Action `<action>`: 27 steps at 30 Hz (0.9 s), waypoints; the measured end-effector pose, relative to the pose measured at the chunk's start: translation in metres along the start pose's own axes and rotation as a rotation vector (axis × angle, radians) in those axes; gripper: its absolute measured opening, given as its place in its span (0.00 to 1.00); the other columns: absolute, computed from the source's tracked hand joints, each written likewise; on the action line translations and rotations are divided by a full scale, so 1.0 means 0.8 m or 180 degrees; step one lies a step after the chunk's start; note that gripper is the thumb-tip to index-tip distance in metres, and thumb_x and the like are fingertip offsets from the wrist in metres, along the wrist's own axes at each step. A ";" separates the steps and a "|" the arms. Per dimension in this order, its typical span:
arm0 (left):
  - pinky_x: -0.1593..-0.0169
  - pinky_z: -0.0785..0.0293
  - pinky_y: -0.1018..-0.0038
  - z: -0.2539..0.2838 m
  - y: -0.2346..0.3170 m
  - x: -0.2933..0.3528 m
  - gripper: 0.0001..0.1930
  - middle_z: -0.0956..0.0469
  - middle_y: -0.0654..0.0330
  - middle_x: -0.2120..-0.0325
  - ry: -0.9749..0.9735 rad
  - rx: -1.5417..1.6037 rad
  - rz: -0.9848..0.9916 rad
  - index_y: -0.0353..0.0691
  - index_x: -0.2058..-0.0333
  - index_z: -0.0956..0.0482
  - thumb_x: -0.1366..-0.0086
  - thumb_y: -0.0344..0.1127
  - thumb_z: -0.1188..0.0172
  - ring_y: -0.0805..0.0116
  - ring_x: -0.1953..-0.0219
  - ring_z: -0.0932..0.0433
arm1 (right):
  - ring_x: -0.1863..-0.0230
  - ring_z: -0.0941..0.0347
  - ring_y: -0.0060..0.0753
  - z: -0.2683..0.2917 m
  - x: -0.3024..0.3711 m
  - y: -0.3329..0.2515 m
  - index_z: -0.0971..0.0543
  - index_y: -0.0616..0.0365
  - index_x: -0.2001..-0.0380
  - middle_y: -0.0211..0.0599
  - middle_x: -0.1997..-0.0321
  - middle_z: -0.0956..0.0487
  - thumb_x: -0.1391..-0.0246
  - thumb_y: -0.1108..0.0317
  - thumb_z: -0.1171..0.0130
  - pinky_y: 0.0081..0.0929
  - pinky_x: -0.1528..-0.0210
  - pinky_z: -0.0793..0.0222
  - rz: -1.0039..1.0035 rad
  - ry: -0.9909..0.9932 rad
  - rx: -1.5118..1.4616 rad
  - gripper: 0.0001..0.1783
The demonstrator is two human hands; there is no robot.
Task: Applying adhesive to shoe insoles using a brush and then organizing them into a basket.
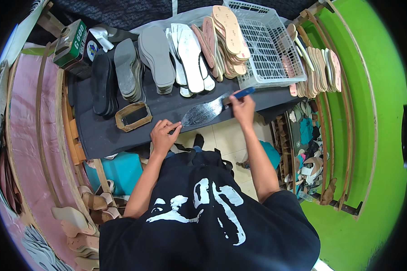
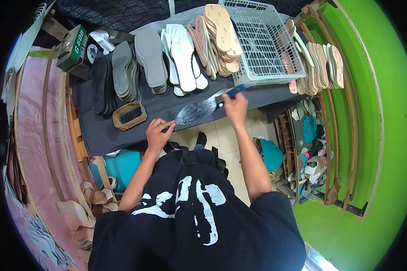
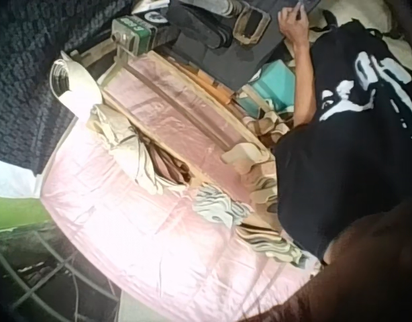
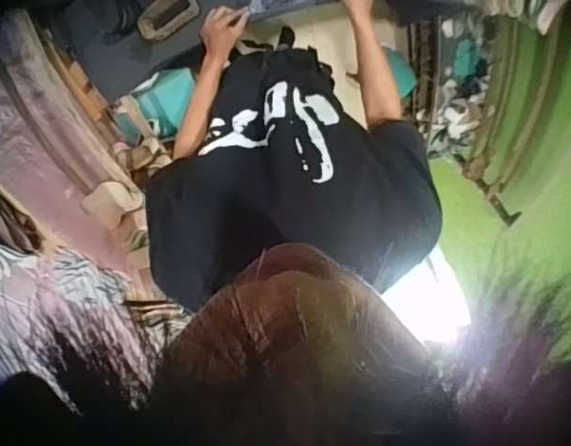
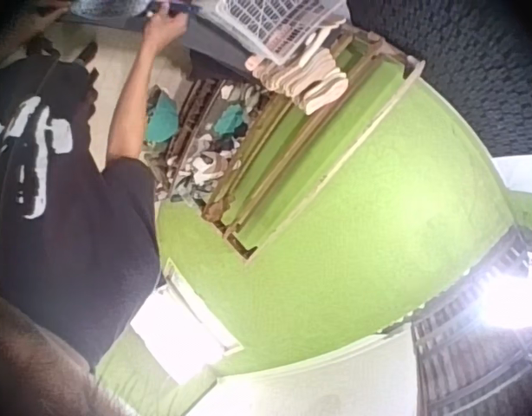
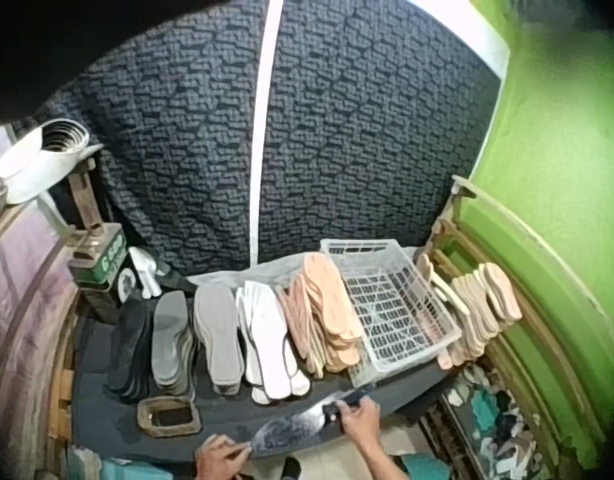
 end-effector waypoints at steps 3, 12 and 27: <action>0.65 0.26 0.65 0.000 -0.001 -0.003 0.08 0.22 0.65 0.75 0.0046 0.0003 -0.0001 0.50 0.62 0.04 0.42 0.36 0.20 0.63 0.70 0.23 | 0.64 0.13 0.46 0.017 -0.014 -0.007 0.16 0.65 0.58 0.48 0.66 0.13 0.40 0.78 0.31 0.38 0.59 0.21 0.0341 0.0089 0.0781 0.08; 0.65 0.25 0.64 -0.005 -0.001 -0.004 0.06 0.23 0.66 0.76 0.0103 0.0000 -0.0026 0.51 0.64 0.04 0.42 0.37 0.20 0.63 0.70 0.23 | 0.63 0.16 0.53 -0.095 0.114 -0.071 0.16 0.62 0.62 0.47 0.65 0.15 0.45 0.77 0.31 0.39 0.56 0.20 0.1154 -0.1011 0.0260 0.07; 0.66 0.26 0.67 -0.003 -0.003 0.000 0.09 0.21 0.65 0.75 0.0107 0.0011 -0.0079 0.50 0.62 0.04 0.43 0.35 0.19 0.65 0.70 0.23 | 0.60 0.20 0.60 -0.083 0.102 -0.062 0.19 0.63 0.59 0.49 0.65 0.19 0.52 0.81 0.35 0.49 0.57 0.22 0.1779 -0.1015 0.0604 0.15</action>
Point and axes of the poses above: each hand's wrist, its own x-axis away from the middle knuckle, its own z-axis out of the back of the hand, y = z × x, the point moved 3 cm from there along -x, towards the middle knuckle
